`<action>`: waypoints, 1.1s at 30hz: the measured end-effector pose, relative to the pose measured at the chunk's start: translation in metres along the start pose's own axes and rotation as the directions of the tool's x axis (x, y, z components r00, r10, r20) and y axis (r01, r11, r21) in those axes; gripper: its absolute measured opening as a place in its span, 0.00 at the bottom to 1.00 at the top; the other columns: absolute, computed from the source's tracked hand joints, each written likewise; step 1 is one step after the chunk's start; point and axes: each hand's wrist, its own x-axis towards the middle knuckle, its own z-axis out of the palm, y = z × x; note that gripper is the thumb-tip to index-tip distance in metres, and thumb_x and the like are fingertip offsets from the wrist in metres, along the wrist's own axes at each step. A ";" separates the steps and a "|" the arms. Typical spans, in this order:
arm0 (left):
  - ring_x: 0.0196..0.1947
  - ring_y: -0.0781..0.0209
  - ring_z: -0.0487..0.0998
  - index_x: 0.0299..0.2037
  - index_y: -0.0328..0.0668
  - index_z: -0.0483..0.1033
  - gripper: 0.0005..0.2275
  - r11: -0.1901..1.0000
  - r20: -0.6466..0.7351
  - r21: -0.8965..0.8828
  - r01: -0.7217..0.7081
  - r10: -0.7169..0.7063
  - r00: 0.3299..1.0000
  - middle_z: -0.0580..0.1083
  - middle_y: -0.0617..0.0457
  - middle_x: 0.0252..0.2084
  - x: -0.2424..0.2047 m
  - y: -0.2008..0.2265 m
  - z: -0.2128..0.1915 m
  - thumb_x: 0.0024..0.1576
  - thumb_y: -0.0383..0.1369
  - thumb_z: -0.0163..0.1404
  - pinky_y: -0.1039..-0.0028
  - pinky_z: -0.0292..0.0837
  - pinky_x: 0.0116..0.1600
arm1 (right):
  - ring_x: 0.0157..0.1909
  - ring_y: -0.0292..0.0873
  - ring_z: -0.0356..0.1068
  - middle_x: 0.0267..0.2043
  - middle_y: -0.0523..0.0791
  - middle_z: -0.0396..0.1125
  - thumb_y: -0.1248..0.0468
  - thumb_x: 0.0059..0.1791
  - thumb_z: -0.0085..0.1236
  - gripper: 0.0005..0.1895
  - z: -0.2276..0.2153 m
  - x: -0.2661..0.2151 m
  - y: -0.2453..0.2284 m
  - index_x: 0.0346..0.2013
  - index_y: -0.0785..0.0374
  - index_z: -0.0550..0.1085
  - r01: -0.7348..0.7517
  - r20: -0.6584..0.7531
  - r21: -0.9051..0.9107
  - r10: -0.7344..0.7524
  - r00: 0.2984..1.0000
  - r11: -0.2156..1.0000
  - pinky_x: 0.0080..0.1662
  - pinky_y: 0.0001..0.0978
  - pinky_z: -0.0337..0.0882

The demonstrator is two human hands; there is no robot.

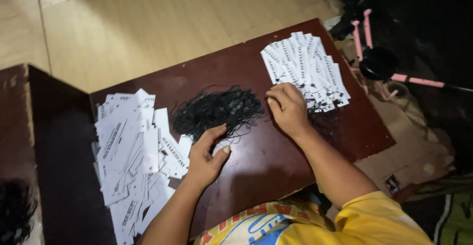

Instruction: The person repeatedly picks up small black cables and white paper tags from a table. They insert the end of each cable into a slot on the tag and place the assembled unit onto a growing stack on the right side of the workspace.

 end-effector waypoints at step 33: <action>0.38 0.49 0.81 0.42 0.45 0.83 0.09 0.850 0.039 0.331 -0.409 0.421 0.906 0.79 0.52 0.38 -0.006 -0.015 0.008 0.60 0.38 0.53 0.64 0.77 0.41 | 0.51 0.49 0.69 0.46 0.43 0.71 0.69 0.48 0.62 0.08 0.001 -0.005 0.016 0.42 0.57 0.82 0.052 0.081 -0.063 -0.047 0.996 0.997 0.53 0.44 0.65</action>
